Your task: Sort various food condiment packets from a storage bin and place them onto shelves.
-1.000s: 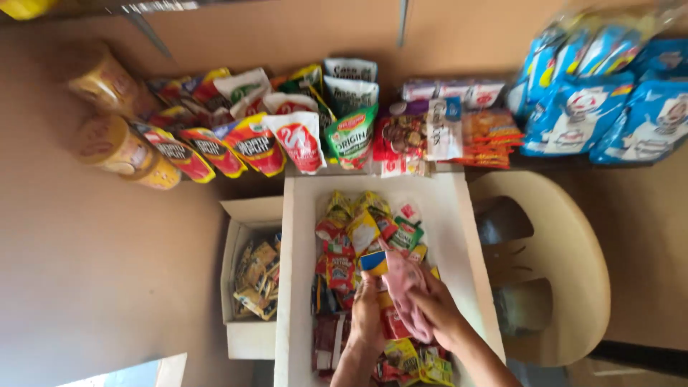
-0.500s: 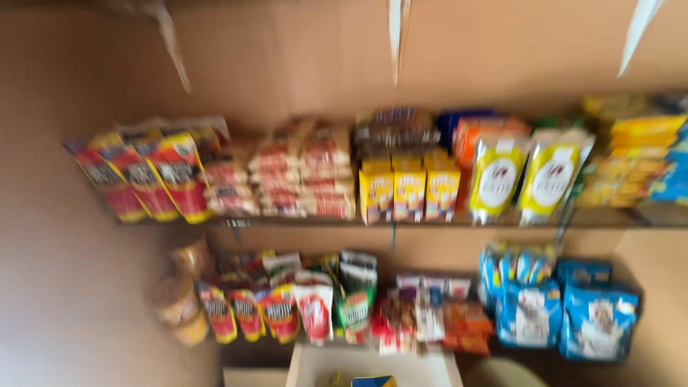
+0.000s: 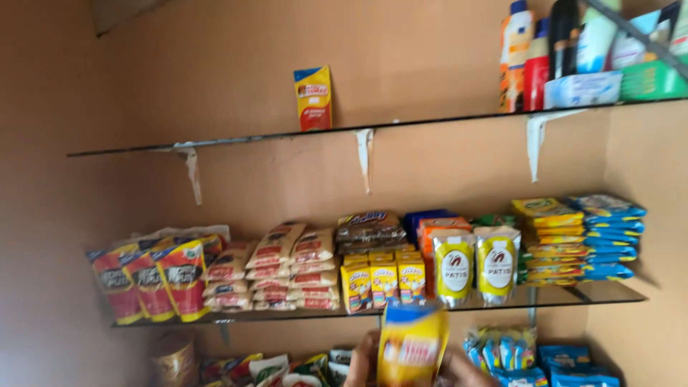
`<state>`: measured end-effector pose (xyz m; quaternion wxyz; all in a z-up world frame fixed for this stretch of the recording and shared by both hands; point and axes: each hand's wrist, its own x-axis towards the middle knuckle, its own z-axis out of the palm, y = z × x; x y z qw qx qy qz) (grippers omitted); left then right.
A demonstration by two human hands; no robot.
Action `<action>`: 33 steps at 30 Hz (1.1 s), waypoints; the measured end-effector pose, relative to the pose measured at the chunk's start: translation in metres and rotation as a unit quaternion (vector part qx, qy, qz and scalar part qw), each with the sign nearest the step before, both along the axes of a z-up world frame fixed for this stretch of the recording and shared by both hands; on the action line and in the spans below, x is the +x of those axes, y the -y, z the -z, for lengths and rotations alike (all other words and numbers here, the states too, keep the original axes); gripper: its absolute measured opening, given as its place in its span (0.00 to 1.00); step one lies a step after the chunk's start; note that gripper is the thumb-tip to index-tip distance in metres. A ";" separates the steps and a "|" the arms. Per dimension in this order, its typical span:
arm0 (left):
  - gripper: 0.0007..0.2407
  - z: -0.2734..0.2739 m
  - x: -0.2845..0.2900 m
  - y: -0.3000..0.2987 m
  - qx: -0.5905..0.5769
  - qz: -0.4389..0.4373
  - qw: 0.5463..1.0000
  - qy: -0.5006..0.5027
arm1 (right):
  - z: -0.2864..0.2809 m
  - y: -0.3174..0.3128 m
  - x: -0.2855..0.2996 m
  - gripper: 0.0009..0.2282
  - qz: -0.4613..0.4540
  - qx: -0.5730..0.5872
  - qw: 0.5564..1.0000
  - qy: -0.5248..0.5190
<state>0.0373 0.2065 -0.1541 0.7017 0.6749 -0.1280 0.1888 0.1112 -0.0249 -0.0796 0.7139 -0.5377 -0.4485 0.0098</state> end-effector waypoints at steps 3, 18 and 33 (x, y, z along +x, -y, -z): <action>0.27 -0.162 -0.053 0.058 0.150 -0.137 0.972 0.118 | -0.094 0.030 -0.035 0.21 0.019 0.024 0.999 0.010; 0.28 -0.503 0.043 0.105 0.378 -0.447 0.729 0.355 | -0.436 0.013 0.061 0.10 0.236 0.120 0.889 0.373; 0.15 -0.559 0.210 0.065 0.431 -0.395 0.802 0.125 | -0.481 0.002 0.207 0.16 0.337 -0.213 0.895 0.199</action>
